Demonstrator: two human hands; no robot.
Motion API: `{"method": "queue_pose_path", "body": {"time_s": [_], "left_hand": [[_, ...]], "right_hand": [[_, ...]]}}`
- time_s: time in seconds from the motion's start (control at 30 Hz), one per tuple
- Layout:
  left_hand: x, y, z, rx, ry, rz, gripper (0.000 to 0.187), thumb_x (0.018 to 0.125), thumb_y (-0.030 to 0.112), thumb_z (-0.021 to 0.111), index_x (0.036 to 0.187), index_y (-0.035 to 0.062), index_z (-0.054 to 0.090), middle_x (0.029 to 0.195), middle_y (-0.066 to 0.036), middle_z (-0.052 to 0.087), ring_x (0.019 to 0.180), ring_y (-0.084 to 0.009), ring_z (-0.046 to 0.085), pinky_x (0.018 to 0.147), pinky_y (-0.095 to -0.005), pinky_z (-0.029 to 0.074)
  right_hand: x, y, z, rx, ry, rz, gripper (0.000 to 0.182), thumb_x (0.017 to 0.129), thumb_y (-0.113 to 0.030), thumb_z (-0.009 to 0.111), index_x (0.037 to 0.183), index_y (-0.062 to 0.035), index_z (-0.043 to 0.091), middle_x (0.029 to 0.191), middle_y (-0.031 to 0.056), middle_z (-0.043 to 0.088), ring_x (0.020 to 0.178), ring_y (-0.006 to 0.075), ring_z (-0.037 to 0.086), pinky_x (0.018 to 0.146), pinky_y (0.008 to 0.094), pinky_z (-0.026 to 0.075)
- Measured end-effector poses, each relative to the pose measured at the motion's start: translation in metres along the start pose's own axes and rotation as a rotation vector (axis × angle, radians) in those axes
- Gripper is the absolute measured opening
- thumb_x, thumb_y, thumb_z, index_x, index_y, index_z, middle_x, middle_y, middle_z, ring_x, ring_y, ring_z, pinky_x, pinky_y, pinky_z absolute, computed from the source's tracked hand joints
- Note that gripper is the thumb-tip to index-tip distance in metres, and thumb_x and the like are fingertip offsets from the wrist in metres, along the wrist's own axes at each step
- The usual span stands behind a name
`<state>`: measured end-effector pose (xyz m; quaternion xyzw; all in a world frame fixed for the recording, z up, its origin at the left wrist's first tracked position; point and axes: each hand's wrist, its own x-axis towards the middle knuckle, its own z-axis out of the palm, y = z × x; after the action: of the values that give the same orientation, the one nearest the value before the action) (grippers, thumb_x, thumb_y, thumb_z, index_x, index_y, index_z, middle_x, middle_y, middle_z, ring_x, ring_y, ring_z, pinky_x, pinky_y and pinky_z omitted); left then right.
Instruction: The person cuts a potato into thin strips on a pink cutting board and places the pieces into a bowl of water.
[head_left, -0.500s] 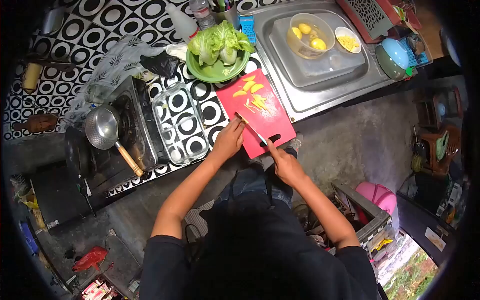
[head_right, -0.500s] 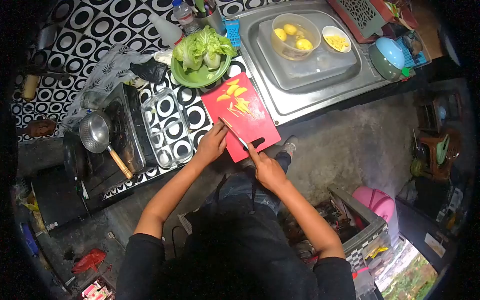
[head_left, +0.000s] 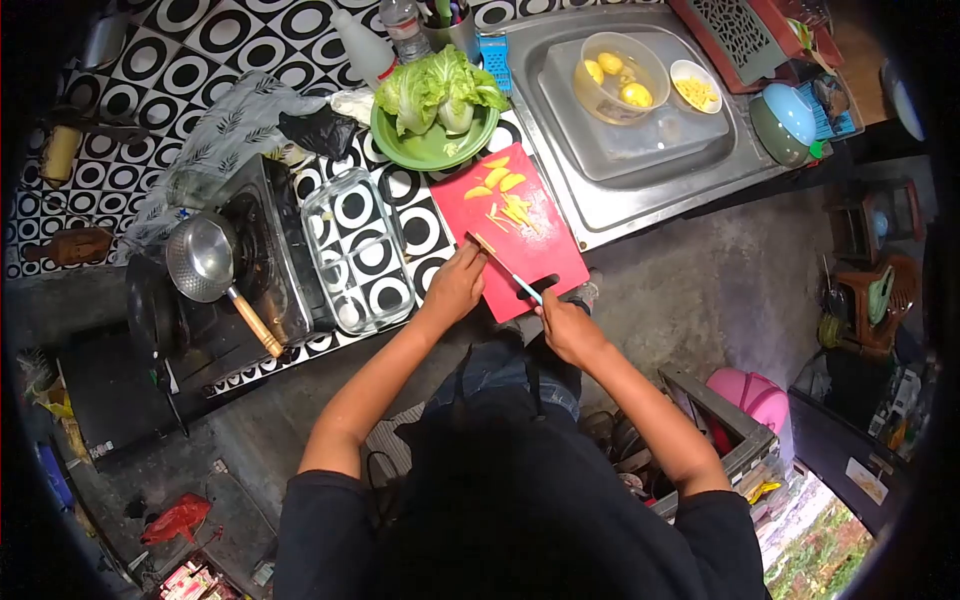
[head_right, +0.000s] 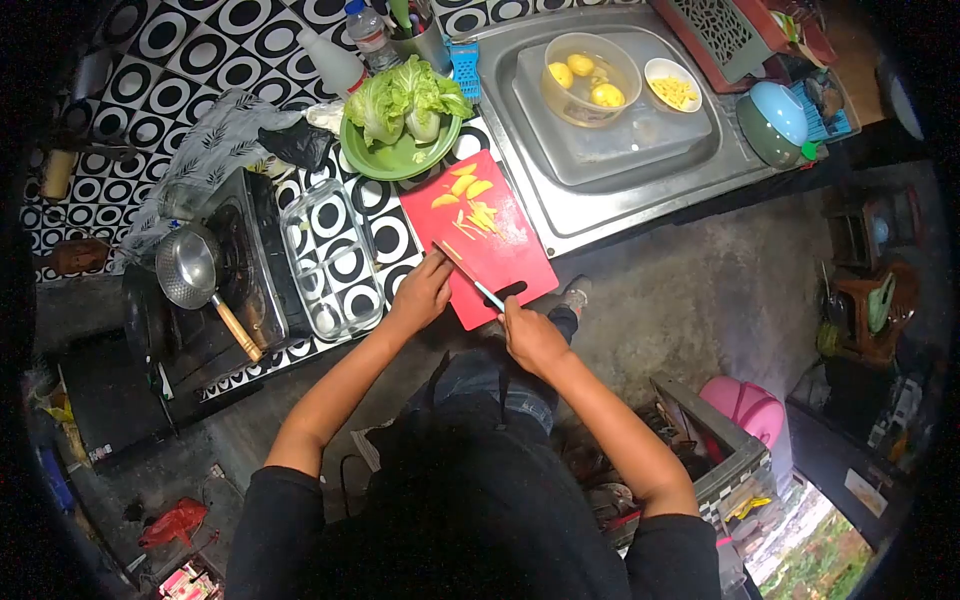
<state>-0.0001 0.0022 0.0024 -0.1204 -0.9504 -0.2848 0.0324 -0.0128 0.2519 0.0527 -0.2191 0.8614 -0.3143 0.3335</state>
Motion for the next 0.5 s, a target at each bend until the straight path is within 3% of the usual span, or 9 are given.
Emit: {"method": "queue_pose_path", "body": {"time_s": [0.5], "left_hand": [[0.002, -0.004, 0.000, 0.020, 0.011, 0.007, 0.032, 0.080, 0.004, 0.064, 0.111, -0.0036, 0.062, 0.123, -0.020, 0.059, 0.120, -0.0368, 0.057, 0.097, -0.0415, 0.051]], "right_hand": [[0.011, -0.010, 0.001, -0.010, -0.021, 0.038, 0.026, 0.105, -0.020, 0.044, 0.107, 0.0047, 0.038, 0.083, 0.0333, 0.062, 0.084, 0.0538, 0.059, 0.073, 0.0602, 0.043]]}}
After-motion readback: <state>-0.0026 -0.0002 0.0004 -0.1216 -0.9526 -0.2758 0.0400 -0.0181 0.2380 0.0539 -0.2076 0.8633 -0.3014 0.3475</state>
